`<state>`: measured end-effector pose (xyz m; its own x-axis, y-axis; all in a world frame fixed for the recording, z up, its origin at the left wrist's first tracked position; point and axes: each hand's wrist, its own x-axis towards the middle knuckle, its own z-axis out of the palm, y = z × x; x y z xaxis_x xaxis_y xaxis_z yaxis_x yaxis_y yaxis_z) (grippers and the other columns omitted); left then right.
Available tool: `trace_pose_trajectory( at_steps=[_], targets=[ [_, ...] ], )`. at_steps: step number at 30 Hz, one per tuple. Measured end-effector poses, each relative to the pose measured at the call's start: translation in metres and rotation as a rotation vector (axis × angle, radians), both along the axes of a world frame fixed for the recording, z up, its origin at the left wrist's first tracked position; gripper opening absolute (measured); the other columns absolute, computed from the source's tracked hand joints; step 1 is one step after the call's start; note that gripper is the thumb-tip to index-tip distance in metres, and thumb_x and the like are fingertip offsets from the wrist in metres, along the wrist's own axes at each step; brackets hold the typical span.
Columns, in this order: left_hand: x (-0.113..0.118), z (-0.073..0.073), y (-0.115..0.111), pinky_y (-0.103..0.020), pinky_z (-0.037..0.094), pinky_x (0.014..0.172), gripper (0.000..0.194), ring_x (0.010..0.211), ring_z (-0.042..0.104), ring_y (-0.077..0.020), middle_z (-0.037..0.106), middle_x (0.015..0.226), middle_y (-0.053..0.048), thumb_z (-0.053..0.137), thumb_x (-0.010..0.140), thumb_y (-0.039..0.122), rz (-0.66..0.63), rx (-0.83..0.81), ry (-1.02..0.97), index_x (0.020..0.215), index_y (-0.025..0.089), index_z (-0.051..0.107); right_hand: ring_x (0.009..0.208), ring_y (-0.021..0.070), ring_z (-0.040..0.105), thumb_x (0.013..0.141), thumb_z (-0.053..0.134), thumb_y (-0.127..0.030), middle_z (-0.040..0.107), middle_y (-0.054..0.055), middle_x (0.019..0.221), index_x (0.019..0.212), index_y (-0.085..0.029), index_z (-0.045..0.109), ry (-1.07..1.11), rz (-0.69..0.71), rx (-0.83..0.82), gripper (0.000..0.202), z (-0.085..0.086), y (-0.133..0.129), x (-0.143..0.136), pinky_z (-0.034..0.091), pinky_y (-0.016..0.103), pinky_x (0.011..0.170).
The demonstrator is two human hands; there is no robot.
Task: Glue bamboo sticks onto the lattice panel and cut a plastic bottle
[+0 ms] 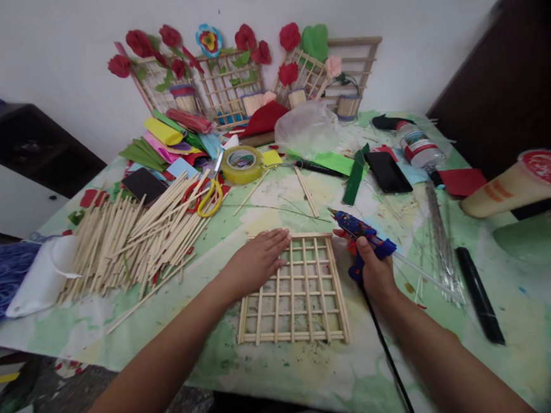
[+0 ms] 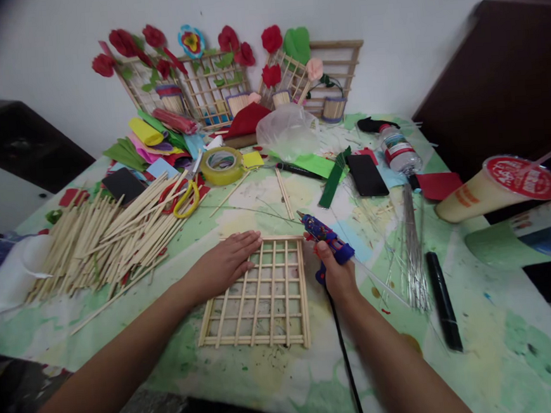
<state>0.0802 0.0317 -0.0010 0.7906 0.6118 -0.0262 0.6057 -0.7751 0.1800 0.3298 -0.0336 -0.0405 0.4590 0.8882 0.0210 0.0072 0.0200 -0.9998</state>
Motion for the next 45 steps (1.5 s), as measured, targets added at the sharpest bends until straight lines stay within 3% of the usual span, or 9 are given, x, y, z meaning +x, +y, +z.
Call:
trace_pose_trajectory(
  at_steps=[4,9,16,27,29,32,36,40,45],
  targets=[
    [0.000,-0.002,0.000,-0.035,0.020,0.114,0.050,0.139,0.027,-0.0176,0.033,0.149,-0.009,0.033,0.095,0.038,-0.005,0.013,-0.003,0.139,0.016,0.037,0.088,0.0248,0.064,0.073,0.063,-0.054,0.073,0.005,0.087,0.092,-0.020,0.071,-0.054,-0.028,-0.023,0.040,-0.004,0.000,0.003,0.049,0.038,0.078],
    [0.001,-0.001,-0.001,-0.036,0.021,0.114,0.048,0.138,0.028,-0.0186,0.034,0.148,-0.009,0.034,0.095,0.037,-0.003,0.010,-0.003,0.138,0.015,0.040,0.097,0.0262,0.061,0.074,0.063,-0.054,0.071,0.005,0.097,0.098,-0.021,0.070,-0.117,0.012,-0.019,0.041,-0.004,0.004,0.003,0.044,0.043,0.091],
    [0.000,-0.003,-0.001,-0.035,0.018,0.114,0.048,0.139,0.027,-0.0184,0.033,0.149,-0.008,0.033,0.095,0.035,-0.005,0.004,-0.004,0.138,0.015,0.039,0.096,0.0251,0.062,0.079,0.060,-0.050,0.071,0.005,0.098,0.101,-0.021,0.070,-0.144,0.087,0.037,0.038,0.006,0.006,-0.001,0.043,0.042,0.093],
    [-0.002,0.001,-0.004,-0.042,0.017,0.114,0.043,0.139,0.025,-0.0201,0.033,0.149,-0.007,0.032,0.095,0.033,-0.037,0.104,-0.053,0.135,0.020,0.041,0.096,0.0253,0.062,0.078,0.059,-0.053,0.071,0.008,0.101,0.095,-0.018,0.069,0.004,0.009,0.050,0.041,0.001,0.001,0.002,0.045,0.040,0.087],
    [-0.006,0.008,-0.010,-0.040,0.025,0.111,0.041,0.135,0.033,-0.0206,0.040,0.145,-0.010,0.033,0.094,0.031,0.053,0.171,-0.151,0.130,0.017,0.046,0.097,0.0248,0.062,0.078,0.059,-0.053,0.071,0.007,0.100,0.093,-0.018,0.069,0.038,-0.005,0.105,0.039,0.005,-0.002,0.001,0.045,0.040,0.087],
    [-0.016,0.018,-0.024,-0.036,0.040,0.096,0.036,0.113,0.053,-0.0230,0.060,0.117,-0.014,0.033,0.094,0.034,0.369,0.213,-0.234,0.110,0.013,0.057,0.093,0.0232,0.063,0.078,0.058,-0.052,0.072,0.007,0.095,0.089,-0.018,0.070,0.033,-0.084,0.079,0.038,0.013,-0.009,-0.002,0.044,0.037,0.085],
    [-0.026,0.026,-0.038,-0.031,0.040,0.063,0.037,0.073,0.059,-0.0219,0.064,0.076,-0.007,0.032,0.092,0.041,0.661,-0.055,-0.009,0.076,0.018,0.056,0.079,0.0208,0.063,0.079,0.056,-0.057,0.071,0.007,0.088,0.085,-0.018,0.070,-0.052,-0.117,-0.047,0.042,0.028,-0.022,-0.002,0.045,0.032,0.070],
    [-0.028,0.025,-0.040,-0.028,0.030,0.057,0.036,0.068,0.057,-0.0211,0.061,0.068,-0.005,0.036,0.089,0.046,0.751,-0.254,0.026,0.072,0.019,0.051,0.065,0.0195,0.057,0.077,0.056,-0.061,0.066,0.005,0.070,0.081,-0.017,0.069,-0.252,0.012,-0.230,0.046,0.037,-0.029,-0.005,0.042,0.030,0.058],
    [-0.024,0.021,-0.040,-0.027,0.027,0.056,0.026,0.067,0.055,-0.0204,0.060,0.069,-0.003,0.047,0.083,0.045,0.772,-0.321,-0.071,0.075,0.020,0.046,0.075,0.0217,0.059,0.078,0.058,-0.055,0.067,0.004,0.076,0.086,-0.019,0.067,-0.302,0.125,-0.200,0.038,0.035,-0.030,-0.011,0.045,0.031,0.068]
  ],
)
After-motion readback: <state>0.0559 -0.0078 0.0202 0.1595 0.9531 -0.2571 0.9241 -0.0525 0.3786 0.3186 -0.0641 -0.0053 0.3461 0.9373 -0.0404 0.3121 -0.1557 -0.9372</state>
